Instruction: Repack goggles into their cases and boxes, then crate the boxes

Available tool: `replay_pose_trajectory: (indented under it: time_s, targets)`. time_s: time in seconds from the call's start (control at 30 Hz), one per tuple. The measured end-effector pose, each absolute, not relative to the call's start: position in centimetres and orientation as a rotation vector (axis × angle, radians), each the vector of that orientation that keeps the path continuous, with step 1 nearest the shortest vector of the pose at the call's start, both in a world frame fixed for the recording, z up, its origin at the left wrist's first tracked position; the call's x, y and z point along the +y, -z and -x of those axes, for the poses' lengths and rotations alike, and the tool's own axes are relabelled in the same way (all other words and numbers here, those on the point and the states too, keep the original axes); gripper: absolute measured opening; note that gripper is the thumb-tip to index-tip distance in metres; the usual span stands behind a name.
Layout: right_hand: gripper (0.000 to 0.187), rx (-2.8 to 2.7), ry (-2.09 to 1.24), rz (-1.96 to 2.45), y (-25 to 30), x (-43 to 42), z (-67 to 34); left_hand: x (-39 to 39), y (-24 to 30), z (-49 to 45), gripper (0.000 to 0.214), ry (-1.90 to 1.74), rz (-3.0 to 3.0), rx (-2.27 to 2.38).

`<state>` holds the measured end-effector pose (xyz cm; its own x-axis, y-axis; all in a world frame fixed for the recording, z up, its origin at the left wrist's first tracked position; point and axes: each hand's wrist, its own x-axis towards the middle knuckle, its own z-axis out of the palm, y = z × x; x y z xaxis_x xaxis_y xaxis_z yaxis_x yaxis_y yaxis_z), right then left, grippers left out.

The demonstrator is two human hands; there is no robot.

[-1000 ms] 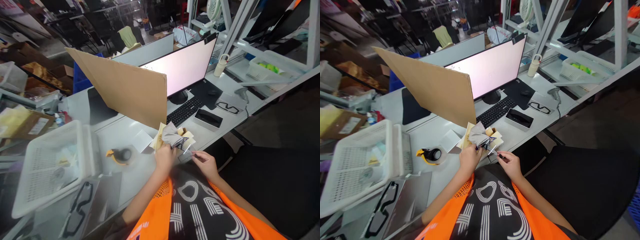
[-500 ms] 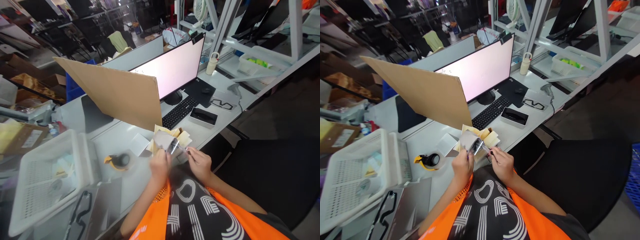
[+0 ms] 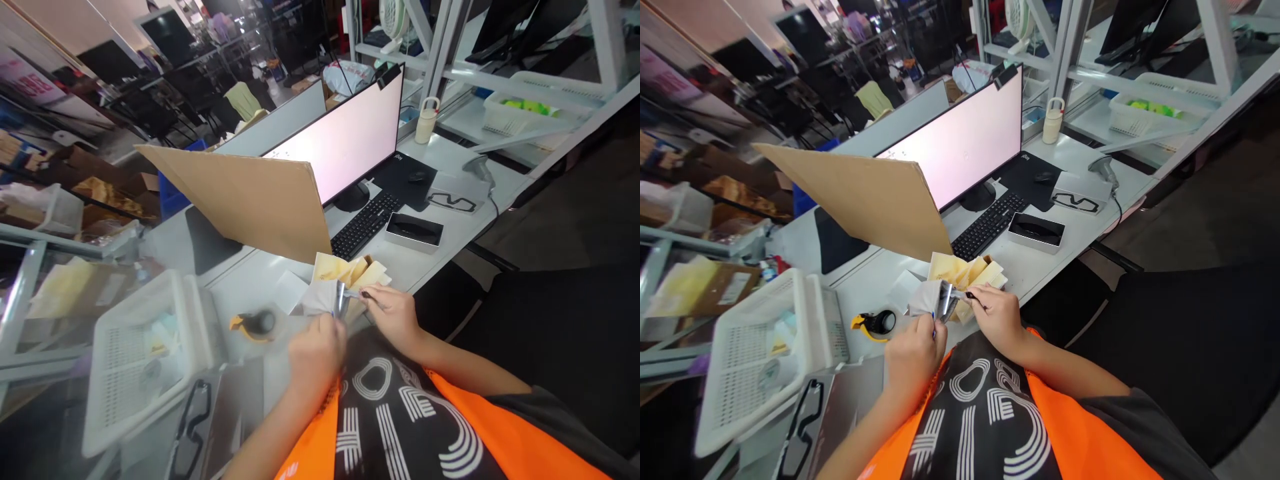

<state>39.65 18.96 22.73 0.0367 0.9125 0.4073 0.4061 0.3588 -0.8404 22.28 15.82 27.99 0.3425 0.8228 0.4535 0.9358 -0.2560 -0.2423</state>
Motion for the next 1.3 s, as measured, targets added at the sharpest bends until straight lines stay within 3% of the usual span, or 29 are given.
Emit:
replay_pose_trajectory:
  time_s: [0.17, 0.4, 0.6, 0.7, 0.8, 0.9, 0.97, 1.07, 1.13, 1.3]
  targets:
    - [0.016, -1.550, -0.520, 1.314, -22.8, 18.8, -39.1, 15.8, -27.5, -24.5, 0.029, 0.470, 2.100, -1.616]
    - [0.024, -1.975, 0.090, 1.085, -26.8, 19.9, -39.8, 16.8, -29.2, -21.9, 0.035, 0.718, 2.102, -1.812]
    - [0.030, -2.205, 0.073, 0.935, -27.5, 20.6, -37.9, 15.9, -29.3, -22.2, 0.037, 0.881, 2.424, -1.762]
    - [0.025, -2.332, -0.102, 0.938, -27.1, 20.8, -37.1, 15.1, -28.7, -21.9, 0.037, 0.987, 2.621, -1.739]
    - [0.018, -2.426, -0.545, 0.892, -27.4, 21.4, -38.0, 14.2, -29.1, -20.6, 0.036, 1.156, 2.561, -1.990]
    - [0.036, -2.429, -1.042, 0.752, -28.0, 22.0, -39.6, 13.2, -30.0, -18.9, 0.034, 1.272, 2.262, -2.472]
    - [0.042, -2.486, -1.131, 0.696, -27.9, 22.0, -40.3, 12.7, -30.3, -18.1, 0.037, 1.266, 2.134, -2.699]
    - [0.014, -2.609, -0.958, 0.725, -27.0, 21.6, -40.5, 12.3, -30.5, -17.2, 0.044, 1.115, 2.256, -2.814]
    - [0.008, -2.611, -0.933, 0.672, -26.7, 21.5, -40.7, 12.3, -30.4, -16.8, 0.047, 0.978, 2.440, -2.830]
    - [0.022, -2.257, -1.543, 0.403, -27.6, 22.2, -43.0, 11.5, -29.7, -15.3, 0.061, 0.930, 2.500, -3.022]
